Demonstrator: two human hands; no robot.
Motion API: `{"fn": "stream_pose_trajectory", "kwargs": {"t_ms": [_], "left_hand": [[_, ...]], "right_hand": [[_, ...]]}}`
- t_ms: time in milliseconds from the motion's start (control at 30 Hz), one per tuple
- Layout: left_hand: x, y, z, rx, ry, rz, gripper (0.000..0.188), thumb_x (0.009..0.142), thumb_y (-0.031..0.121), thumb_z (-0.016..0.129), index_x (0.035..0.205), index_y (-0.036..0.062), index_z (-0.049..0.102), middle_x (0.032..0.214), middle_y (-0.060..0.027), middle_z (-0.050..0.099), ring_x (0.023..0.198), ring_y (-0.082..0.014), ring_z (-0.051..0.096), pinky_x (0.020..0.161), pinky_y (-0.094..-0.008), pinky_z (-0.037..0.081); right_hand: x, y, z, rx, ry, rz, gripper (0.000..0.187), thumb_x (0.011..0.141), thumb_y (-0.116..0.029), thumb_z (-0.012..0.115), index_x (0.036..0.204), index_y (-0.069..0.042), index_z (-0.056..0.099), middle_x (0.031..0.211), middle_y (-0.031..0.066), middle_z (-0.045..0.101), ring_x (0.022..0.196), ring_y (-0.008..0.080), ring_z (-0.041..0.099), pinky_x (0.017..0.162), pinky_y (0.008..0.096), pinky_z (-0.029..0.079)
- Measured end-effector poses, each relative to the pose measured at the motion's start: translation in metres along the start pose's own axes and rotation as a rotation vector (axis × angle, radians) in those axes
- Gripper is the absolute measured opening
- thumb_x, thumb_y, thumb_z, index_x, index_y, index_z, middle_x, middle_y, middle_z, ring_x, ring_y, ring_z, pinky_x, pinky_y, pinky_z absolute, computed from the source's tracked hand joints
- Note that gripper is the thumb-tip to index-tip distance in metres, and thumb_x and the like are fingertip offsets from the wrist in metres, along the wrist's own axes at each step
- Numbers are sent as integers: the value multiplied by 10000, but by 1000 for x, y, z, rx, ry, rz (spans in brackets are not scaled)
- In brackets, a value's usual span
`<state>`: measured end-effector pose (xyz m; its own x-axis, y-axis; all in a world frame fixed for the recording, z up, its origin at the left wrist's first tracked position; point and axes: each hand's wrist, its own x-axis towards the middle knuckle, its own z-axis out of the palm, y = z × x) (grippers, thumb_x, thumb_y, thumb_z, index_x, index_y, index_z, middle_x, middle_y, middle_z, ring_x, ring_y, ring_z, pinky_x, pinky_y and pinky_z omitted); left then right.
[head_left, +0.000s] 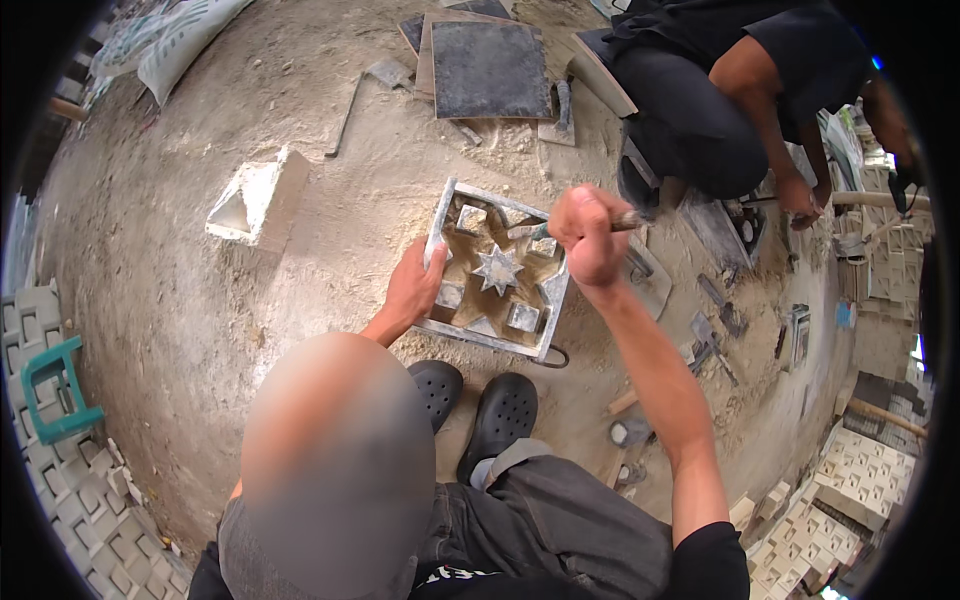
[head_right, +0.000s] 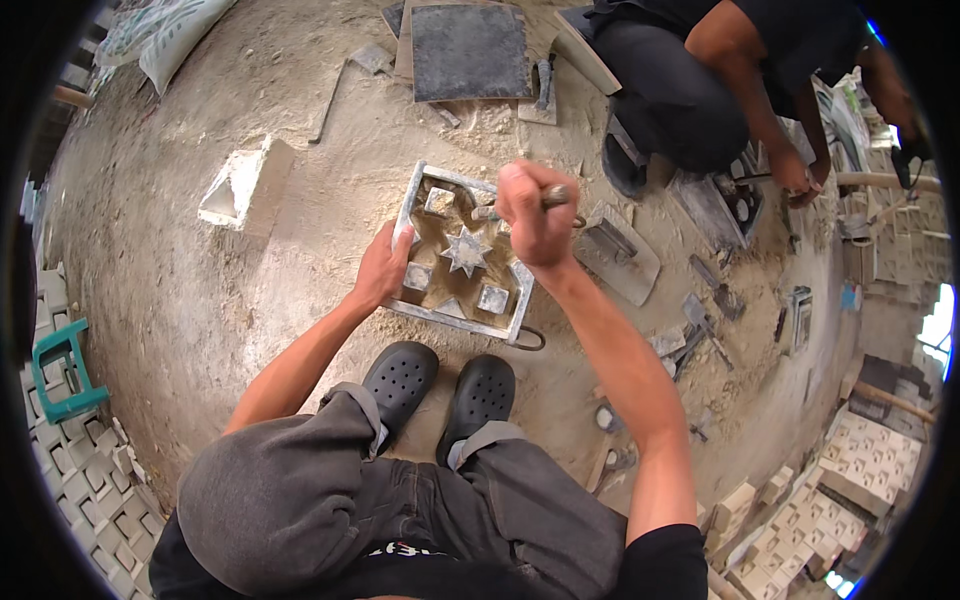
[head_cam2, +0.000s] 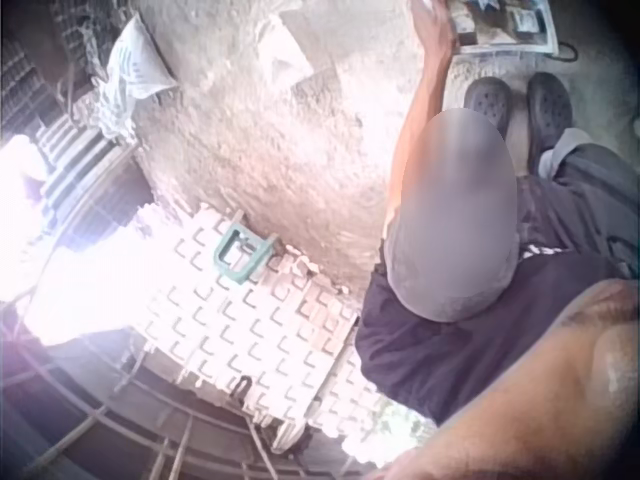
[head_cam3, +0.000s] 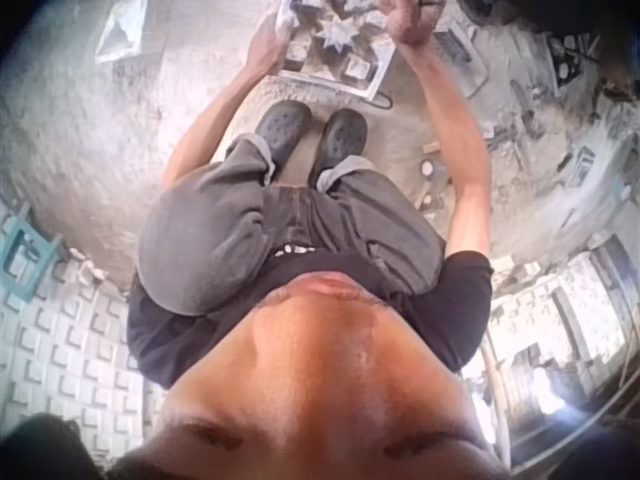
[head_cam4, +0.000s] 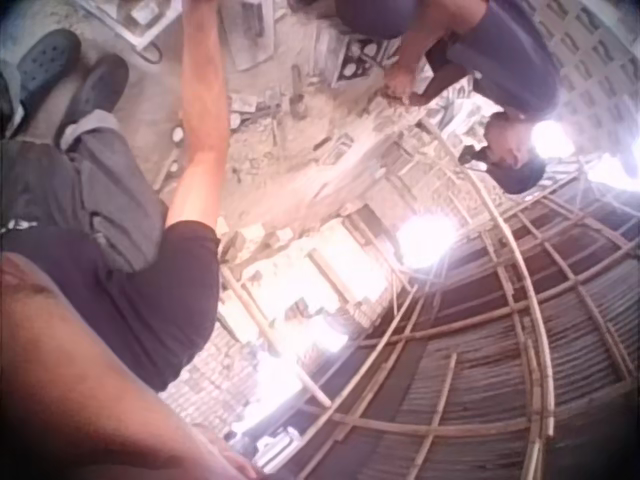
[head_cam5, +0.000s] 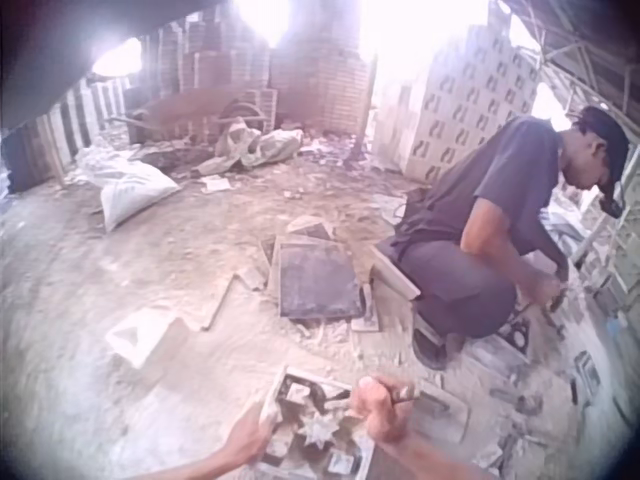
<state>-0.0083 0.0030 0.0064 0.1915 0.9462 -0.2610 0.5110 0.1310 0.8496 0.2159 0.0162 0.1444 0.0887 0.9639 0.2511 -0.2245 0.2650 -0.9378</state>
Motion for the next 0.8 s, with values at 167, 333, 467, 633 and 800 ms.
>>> {"fn": "stream_pose_trajectory", "kwargs": {"t_ms": [167, 333, 467, 633, 800], "left_hand": [[0, 3, 0, 7, -30, -26, 452, 991, 401, 446, 1135, -12, 558, 1015, -261, 625, 979, -416, 591, 867, -454, 447], [2, -11, 3, -7, 33, 51, 472, 992, 407, 436, 1170, -15, 549, 1054, -267, 616, 1015, -419, 583, 888, -455, 442], [-1, -9, 4, 10, 37, 49, 483, 992, 408, 434, 1184, -20, 548, 1076, -269, 611, 1029, -417, 582, 896, -453, 440], [0, -1, 0, -1, -31, -19, 480, 992, 406, 435, 1185, -18, 547, 1089, -268, 607, 1027, -412, 582, 897, -454, 439], [-1, -8, 0, 4, 16, 33, 460, 990, 397, 439, 1163, -13, 556, 1047, -258, 618, 1010, -404, 588, 891, -450, 439]], "right_hand": [[-2, 47, -16, -284, -207, 135, 439, 940, -211, 532, 542, -74, 410, 514, -45, 392, 453, 52, 332, 420, 267, 259], [9, 28, -4, -107, -80, 40, 472, 963, -184, 495, 523, -63, 377, 483, -37, 368, 441, 64, 320, 425, 266, 234], [18, -3, -1, 61, -42, 4, 453, 953, -129, 470, 529, -42, 339, 488, -30, 347, 447, 68, 319, 427, 266, 247], [9, 30, -12, -208, -100, -18, 445, 961, -135, 482, 549, -27, 353, 516, -34, 355, 465, 66, 297, 427, 284, 222], [23, -2, -1, -49, -114, 19, 457, 958, -135, 484, 534, -48, 336, 513, -33, 356, 460, 60, 294, 425, 279, 216]]}}
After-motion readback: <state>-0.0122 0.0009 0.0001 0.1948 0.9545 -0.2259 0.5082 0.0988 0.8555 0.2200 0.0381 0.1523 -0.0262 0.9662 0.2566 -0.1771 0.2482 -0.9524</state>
